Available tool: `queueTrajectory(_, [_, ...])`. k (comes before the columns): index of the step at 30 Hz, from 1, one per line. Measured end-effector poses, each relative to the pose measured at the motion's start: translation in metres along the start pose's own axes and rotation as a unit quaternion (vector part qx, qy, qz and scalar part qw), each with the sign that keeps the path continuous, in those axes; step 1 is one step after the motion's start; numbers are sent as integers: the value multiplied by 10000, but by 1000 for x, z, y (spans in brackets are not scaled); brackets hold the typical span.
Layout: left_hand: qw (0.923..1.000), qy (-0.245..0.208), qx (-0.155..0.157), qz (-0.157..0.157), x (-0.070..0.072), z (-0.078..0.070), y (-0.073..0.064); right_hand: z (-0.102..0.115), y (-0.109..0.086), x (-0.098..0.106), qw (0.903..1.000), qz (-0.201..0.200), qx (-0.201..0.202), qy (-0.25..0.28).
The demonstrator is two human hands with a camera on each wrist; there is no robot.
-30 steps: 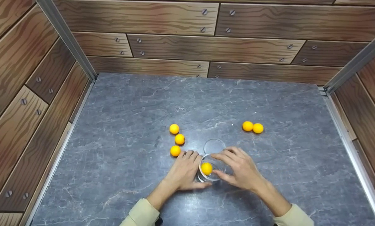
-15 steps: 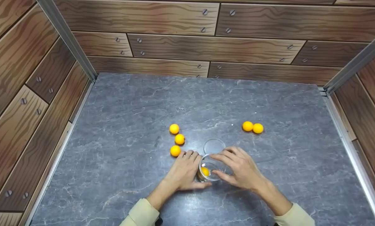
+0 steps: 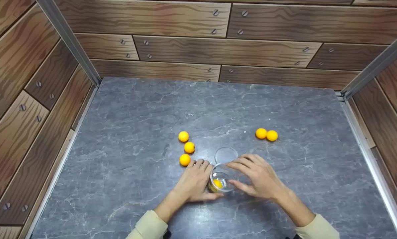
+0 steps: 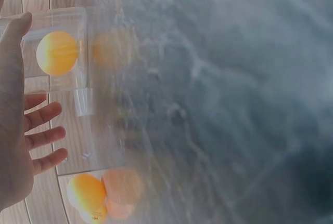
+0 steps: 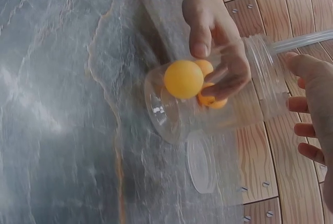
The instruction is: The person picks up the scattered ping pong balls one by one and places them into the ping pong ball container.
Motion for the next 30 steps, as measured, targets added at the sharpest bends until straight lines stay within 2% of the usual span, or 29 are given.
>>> queueTrajectory(7, [9999, -36, 48, 141, 0, 0, -1, -13, -3, 11, 9998, 25, 22, -171])
queueTrajectory(13, [9999, -62, 82, 66, 0, 0, -1, -30, -6, 19, 9989, -206, 109, -406])
queueTrajectory(26, [9999, -56, 61, -76, -1, -1, -2, -66, -21, 27, 9967, -460, -83, -664])
queueTrajectory(30, [9999, -64, 75, -56, -1, -1, -1, -75, -25, 27, 9966, -407, -280, -659])
Point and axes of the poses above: each hand's wrist, its own y-axis towards the middle knuckle, its own x-axis out of the back of the hand, z = x × y, the point moved 2 cm from there along y, towards the middle knuckle, and after that the axes turned 3 degrees about y, right-handed, at the moved point
